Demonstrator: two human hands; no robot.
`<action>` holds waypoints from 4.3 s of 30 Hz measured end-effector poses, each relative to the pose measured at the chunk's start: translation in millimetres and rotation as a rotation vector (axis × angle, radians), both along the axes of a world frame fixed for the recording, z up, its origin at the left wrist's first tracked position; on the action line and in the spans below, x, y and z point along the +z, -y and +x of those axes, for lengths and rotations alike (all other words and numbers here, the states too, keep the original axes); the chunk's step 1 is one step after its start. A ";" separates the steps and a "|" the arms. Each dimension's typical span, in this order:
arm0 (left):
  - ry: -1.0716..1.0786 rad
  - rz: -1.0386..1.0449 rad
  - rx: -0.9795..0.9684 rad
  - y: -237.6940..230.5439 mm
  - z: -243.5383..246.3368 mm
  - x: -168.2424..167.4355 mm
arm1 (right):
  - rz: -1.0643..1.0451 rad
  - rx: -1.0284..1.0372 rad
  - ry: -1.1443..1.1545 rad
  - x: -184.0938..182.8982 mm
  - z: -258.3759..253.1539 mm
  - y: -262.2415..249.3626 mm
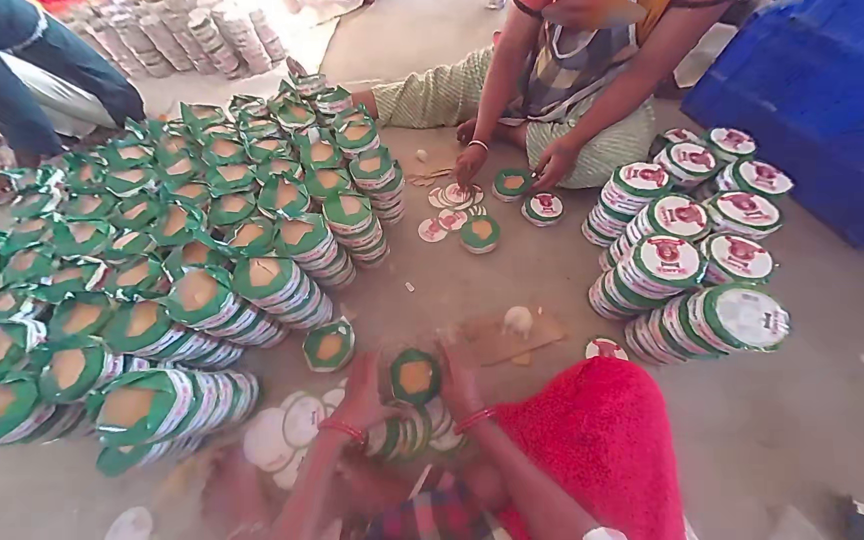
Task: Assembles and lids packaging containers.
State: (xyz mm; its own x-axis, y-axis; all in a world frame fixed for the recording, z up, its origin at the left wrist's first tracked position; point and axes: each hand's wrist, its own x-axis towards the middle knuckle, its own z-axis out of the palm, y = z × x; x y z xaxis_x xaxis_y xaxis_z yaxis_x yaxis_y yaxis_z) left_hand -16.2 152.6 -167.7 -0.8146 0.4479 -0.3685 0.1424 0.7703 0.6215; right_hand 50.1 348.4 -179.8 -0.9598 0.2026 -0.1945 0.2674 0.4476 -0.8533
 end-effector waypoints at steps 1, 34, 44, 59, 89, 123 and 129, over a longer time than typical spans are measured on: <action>0.005 0.007 -0.010 5.3 4.8 -11.4 | -0.008 0.056 0.043 0.0 0.1 5.0; 0.055 0.088 0.025 8.7 12.3 -25.9 | 0.600 0.548 -0.052 -30.0 -3.9 40.5; 0.312 0.503 0.327 8.7 6.9 -33.1 | 0.606 0.628 -0.016 -22.7 -5.7 39.8; 0.220 0.509 0.500 -6.6 21.7 -38.5 | 0.257 0.533 -0.029 -20.6 -18.2 19.7; 0.070 0.418 0.694 -36.2 38.7 -44.3 | 0.470 0.585 0.030 -27.6 -24.8 1.4; -0.567 0.363 0.137 -70.6 39.1 10.2 | -1.595 -0.217 0.133 27.9 -15.3 -3.7; -0.527 0.385 0.074 -66.2 36.8 10.4 | -1.569 -0.185 0.138 26.2 -14.5 -2.4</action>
State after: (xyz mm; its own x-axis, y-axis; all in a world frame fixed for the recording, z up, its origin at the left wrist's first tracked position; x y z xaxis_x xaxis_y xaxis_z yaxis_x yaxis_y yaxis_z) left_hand 20.5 218.8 -157.3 -0.8757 0.4042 0.2641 0.4587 0.5258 0.7163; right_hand 35.6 350.8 -153.5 -0.9038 -0.1676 -0.3937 0.3268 -0.8643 -0.3823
